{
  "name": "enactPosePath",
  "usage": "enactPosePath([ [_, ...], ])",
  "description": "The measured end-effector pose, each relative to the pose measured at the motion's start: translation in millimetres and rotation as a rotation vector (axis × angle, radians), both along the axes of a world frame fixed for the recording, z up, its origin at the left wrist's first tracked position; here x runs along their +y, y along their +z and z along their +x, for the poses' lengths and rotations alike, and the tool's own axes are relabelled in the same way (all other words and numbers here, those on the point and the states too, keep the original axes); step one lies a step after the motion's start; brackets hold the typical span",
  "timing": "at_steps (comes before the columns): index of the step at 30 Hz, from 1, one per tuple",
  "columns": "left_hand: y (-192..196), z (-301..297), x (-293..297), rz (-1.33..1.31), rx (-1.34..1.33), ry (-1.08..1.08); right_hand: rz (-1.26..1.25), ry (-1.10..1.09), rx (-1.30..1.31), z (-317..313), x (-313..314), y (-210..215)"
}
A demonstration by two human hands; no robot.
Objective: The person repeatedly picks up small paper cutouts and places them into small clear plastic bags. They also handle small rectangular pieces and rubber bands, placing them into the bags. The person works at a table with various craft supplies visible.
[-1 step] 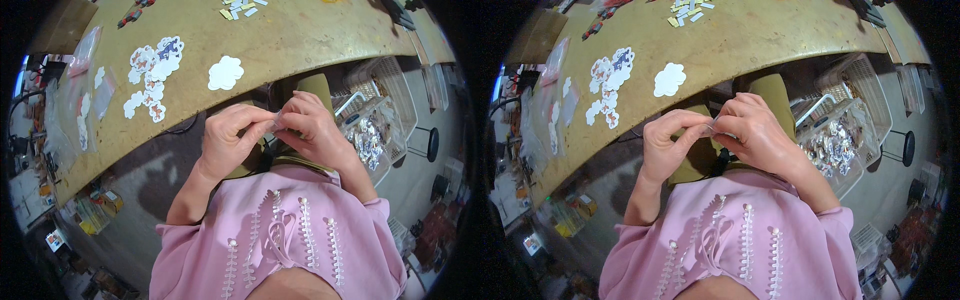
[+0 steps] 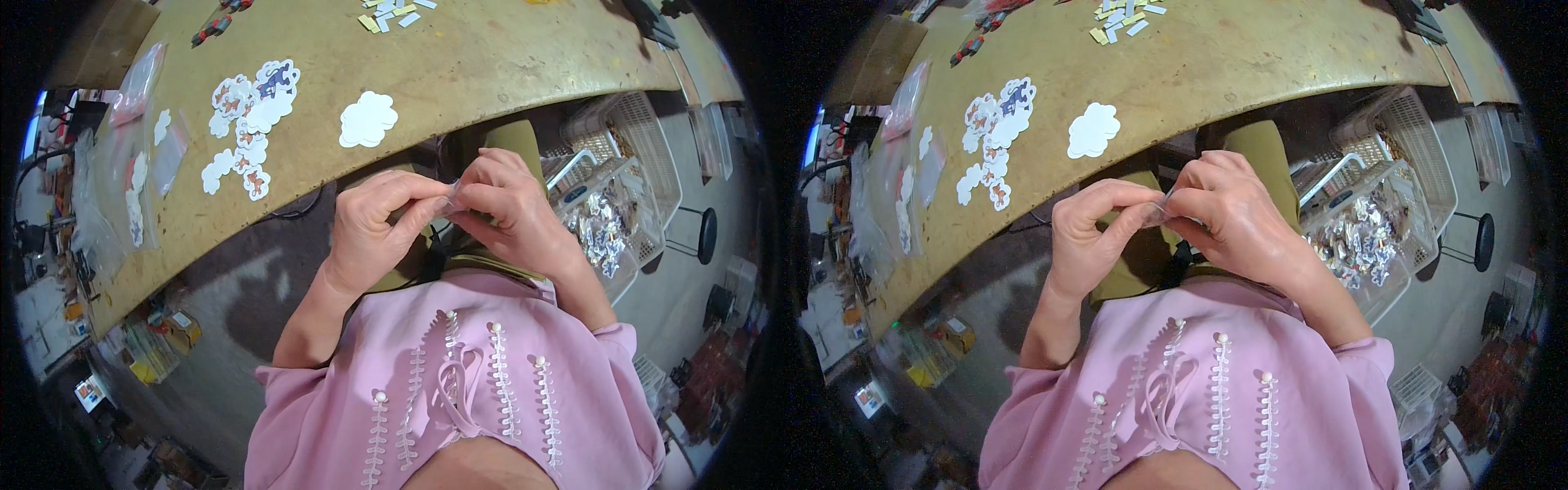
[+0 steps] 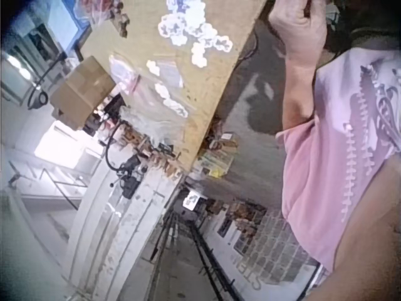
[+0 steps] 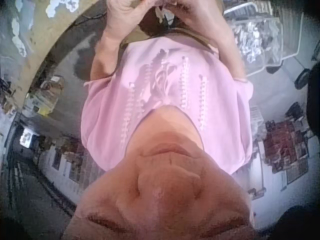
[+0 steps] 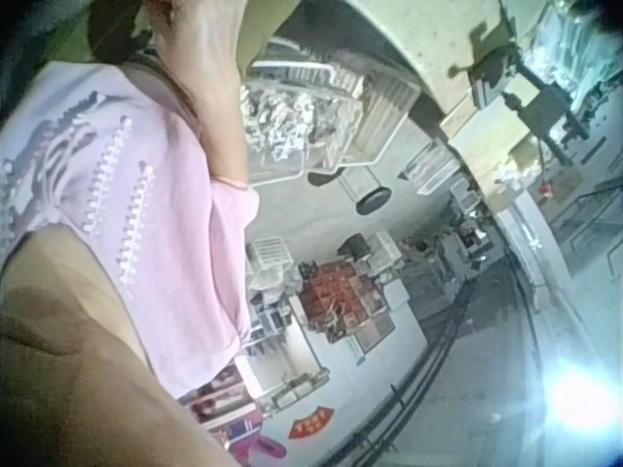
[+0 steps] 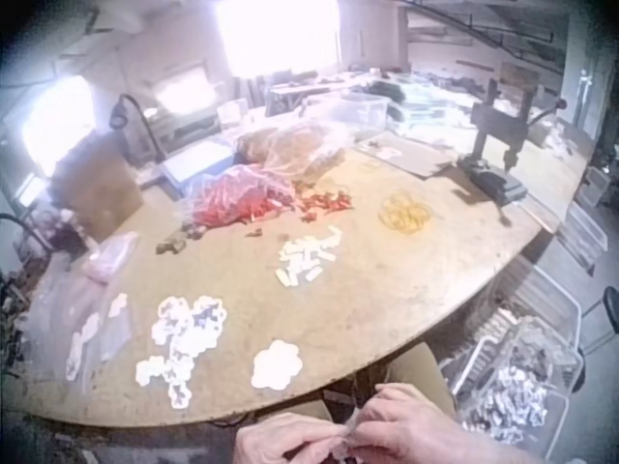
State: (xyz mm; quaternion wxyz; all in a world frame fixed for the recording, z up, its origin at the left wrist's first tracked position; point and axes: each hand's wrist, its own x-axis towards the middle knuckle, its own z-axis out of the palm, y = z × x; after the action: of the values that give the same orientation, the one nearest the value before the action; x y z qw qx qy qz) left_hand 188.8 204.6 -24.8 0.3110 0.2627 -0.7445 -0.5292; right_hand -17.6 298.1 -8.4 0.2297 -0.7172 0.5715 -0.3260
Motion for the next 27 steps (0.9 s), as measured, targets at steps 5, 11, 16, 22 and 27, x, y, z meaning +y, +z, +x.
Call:
enactPosePath([
  [5,4,-2,5,0.243,-0.125,-0.005,-0.053,-0.068,0.044,-1,2,2],
  [11,-8,-4,5,0.164,-0.001,-0.036,-0.089,-0.019,0.031,-2,0,-2],
  [16,-16,-4,5,0.191,0.025,-0.03,0.109,0.008,-0.088,-8,4,-4],
  [22,-20,1,9,0.509,0.226,0.023,0.234,-0.233,-0.612,-7,10,-3],
  [27,-23,-2,12,0.603,0.337,0.028,0.387,-0.258,-1.016,-11,11,-18],
])
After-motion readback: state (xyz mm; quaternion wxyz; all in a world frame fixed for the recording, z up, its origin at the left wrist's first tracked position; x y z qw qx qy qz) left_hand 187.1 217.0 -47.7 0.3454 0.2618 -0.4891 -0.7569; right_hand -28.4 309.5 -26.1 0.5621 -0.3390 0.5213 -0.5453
